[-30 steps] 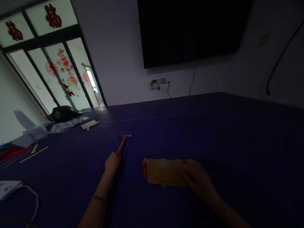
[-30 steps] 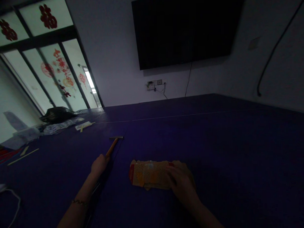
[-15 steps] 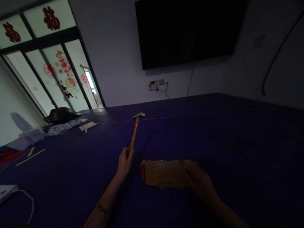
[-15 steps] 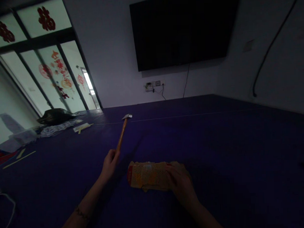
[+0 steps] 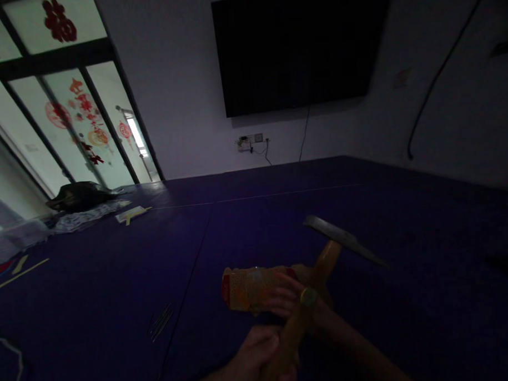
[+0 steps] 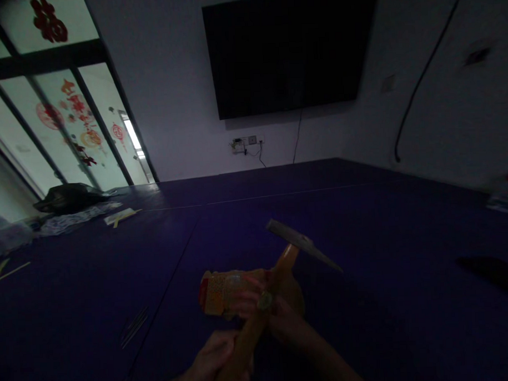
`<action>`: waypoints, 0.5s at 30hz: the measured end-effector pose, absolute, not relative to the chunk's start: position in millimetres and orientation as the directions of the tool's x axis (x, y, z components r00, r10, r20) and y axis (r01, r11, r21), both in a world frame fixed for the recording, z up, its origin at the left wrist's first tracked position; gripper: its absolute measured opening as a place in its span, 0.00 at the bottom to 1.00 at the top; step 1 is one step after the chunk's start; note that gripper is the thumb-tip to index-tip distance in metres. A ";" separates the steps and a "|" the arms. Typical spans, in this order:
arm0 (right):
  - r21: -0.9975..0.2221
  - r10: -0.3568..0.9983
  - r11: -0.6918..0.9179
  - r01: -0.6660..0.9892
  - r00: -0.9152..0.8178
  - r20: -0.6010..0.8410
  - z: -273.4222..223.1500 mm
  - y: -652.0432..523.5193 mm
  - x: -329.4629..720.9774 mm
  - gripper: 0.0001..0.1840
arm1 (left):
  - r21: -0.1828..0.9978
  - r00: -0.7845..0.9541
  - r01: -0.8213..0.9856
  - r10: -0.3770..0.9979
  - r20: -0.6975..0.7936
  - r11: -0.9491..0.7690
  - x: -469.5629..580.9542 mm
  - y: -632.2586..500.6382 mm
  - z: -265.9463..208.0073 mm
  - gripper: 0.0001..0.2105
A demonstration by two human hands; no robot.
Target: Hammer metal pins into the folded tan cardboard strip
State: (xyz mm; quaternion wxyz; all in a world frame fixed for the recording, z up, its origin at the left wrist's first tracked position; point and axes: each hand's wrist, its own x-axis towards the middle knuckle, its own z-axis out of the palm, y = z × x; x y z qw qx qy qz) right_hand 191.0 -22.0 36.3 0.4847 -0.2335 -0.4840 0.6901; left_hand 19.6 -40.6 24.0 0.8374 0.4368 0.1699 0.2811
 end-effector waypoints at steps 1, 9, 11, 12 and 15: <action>-0.867 0.868 -0.126 -0.481 -0.477 0.138 37.7 -26.0 189.2 0.27 | 0.833 0.773 -0.312 0.632 -0.057 0.457 21.8 -45.4 18.6 0.27; -0.799 0.870 -0.194 -0.569 -0.477 0.128 55.9 -49.2 178.6 0.17 | 0.839 0.630 -0.318 0.760 -0.162 0.442 35.6 -60.3 10.1 0.28; -0.823 0.901 -0.208 -0.529 -0.431 0.049 51.5 -48.7 173.0 0.12 | 0.851 0.611 -0.286 0.768 -0.191 0.439 38.6 -64.0 10.0 0.29; -0.830 0.915 -0.226 -0.510 -0.404 -0.001 48.0 -48.4 169.7 0.12 | 0.861 0.604 -0.265 0.771 -0.202 0.434 38.5 -66.4 9.9 0.29; -0.861 0.939 -0.247 -0.445 -0.330 -0.098 39.5 -48.7 160.1 0.15 | 0.934 0.572 -0.152 0.799 -0.184 0.323 32.5 -75.3 9.7 0.25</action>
